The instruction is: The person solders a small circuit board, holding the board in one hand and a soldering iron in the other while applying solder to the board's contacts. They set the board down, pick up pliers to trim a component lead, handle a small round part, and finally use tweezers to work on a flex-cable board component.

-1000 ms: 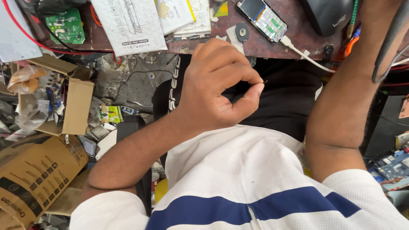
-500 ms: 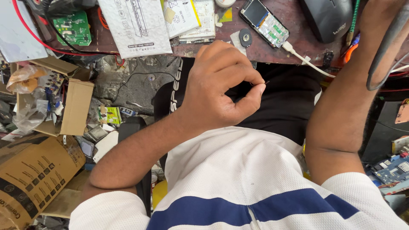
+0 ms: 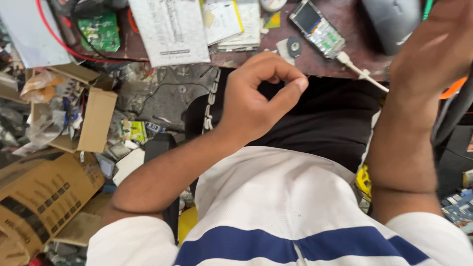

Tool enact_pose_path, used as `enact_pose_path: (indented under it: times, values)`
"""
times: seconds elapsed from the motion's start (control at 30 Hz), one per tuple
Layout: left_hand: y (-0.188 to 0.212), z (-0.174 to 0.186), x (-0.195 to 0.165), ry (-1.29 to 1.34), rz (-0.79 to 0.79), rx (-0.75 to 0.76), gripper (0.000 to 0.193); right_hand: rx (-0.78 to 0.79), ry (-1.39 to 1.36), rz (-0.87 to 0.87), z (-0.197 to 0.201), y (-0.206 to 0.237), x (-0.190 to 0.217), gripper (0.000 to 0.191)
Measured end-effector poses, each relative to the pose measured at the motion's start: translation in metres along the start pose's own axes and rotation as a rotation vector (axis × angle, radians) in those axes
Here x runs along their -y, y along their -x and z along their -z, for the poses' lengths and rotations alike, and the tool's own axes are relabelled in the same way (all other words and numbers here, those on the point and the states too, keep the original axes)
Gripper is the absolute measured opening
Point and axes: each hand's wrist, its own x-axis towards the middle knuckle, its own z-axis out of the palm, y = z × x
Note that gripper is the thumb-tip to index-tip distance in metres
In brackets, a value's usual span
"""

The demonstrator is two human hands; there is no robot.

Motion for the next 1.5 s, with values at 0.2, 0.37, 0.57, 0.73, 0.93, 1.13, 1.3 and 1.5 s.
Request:
enact_pose_path:
  times: [0.2, 0.37, 0.57, 0.73, 0.93, 1.13, 1.3, 1.5]
  values:
    - [0.006, -0.004, 0.015, 0.194, 0.158, 0.053, 0.009, 0.350, -0.348, 0.204, -0.010, 0.050, 0.025, 0.055]
    - [0.011, -0.008, 0.017, 0.178, 0.143, 0.109, 0.009, 0.457, -0.396, 0.366, -0.011, 0.064, 0.026, 0.069]
    - [0.011, -0.013, 0.018, 0.129, 0.110, 0.126, 0.006, 0.451, -0.364, 0.427, -0.010, 0.066, 0.021, 0.067]
    - [0.009, -0.014, 0.015, 0.097, 0.106, 0.129, 0.005, 0.460, -0.346, 0.417, -0.008, 0.063, 0.023, 0.065]
    - [0.004, -0.015, 0.013, 0.088, 0.104, 0.138, 0.005, 0.497, -0.381, 0.398, -0.009, 0.059, 0.022, 0.060]
    - [0.001, -0.018, 0.017, 0.092, 0.129, 0.124, 0.003, 0.470, -0.360, 0.385, -0.014, 0.061, 0.010, 0.056]
    - [0.002, -0.019, 0.024, 0.045, 0.100, 0.068, 0.005, 0.468, -0.348, 0.347, -0.012, 0.062, -0.003, 0.055]
    - [-0.007, -0.021, 0.033, -0.278, -0.089, -0.147, 0.006, 0.363, -0.326, 0.229, 0.000, 0.073, -0.012, 0.031]
